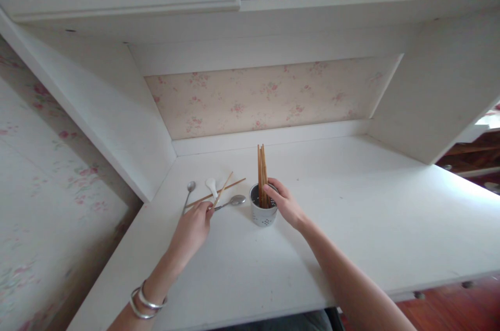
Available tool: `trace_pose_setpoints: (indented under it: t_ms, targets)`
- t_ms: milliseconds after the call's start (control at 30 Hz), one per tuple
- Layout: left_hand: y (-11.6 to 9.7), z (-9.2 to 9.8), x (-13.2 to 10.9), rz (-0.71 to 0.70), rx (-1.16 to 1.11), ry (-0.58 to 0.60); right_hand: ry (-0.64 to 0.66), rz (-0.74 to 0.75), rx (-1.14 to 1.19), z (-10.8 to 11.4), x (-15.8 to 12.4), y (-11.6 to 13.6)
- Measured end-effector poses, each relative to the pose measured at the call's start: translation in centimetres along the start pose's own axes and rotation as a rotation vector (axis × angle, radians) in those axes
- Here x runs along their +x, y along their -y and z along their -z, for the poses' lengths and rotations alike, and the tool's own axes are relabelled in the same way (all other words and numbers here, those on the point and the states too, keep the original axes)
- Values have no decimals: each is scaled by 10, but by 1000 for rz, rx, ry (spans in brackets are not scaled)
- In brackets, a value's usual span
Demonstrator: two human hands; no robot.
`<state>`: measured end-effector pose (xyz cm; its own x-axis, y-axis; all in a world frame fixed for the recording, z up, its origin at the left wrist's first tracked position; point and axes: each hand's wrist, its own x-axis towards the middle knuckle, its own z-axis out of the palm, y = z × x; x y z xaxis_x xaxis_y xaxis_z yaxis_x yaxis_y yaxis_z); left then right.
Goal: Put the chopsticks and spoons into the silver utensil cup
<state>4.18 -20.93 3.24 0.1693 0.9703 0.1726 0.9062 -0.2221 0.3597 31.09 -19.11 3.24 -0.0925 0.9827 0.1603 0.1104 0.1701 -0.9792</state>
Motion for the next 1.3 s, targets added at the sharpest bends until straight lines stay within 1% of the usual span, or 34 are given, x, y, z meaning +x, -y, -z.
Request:
trace_pose_setpoints:
  t_ms: [67,133,233,300,400,467,533,633,733,833,967,1133,1200,1300]
  targets:
    - [-10,5,6,-6,-163,-51,-3,0,-4,0,0,0]
    - [-25,14,12,-11,-357,-64,-6,2,-6,0,-1,0]
    - [-55,30,23,-20,-680,-62,1,5,-3,0,-1,0]
    - [-76,40,33,-43,-834,-99,4,9,-7,0,-1,0]
    - [-100,47,49,-87,-923,-170,7,19,-12,0,-1,0]
    - [-108,42,60,-110,-900,-176,8,29,-12,0,-2,1]
    - [-111,32,68,-127,-833,-153,11,37,-10,0,-2,1]
    - [-107,9,73,-137,-728,-129,20,39,-6,0,-3,2]
    - [-102,-11,71,-139,-692,-109,23,49,-16,1,-3,2]
    - [-100,-23,66,-136,-681,-71,18,62,-9,2,-2,1]
    - [-101,-30,63,-111,-673,-45,12,59,-4,1,-1,-1]
    - [-103,-29,61,-73,-739,-21,26,53,-15,1,-2,0]
    - [-102,-29,57,-53,-828,0,27,51,-13,2,-2,1]
    - [-100,-34,43,-67,-1065,87,24,63,-11,2,-3,2]
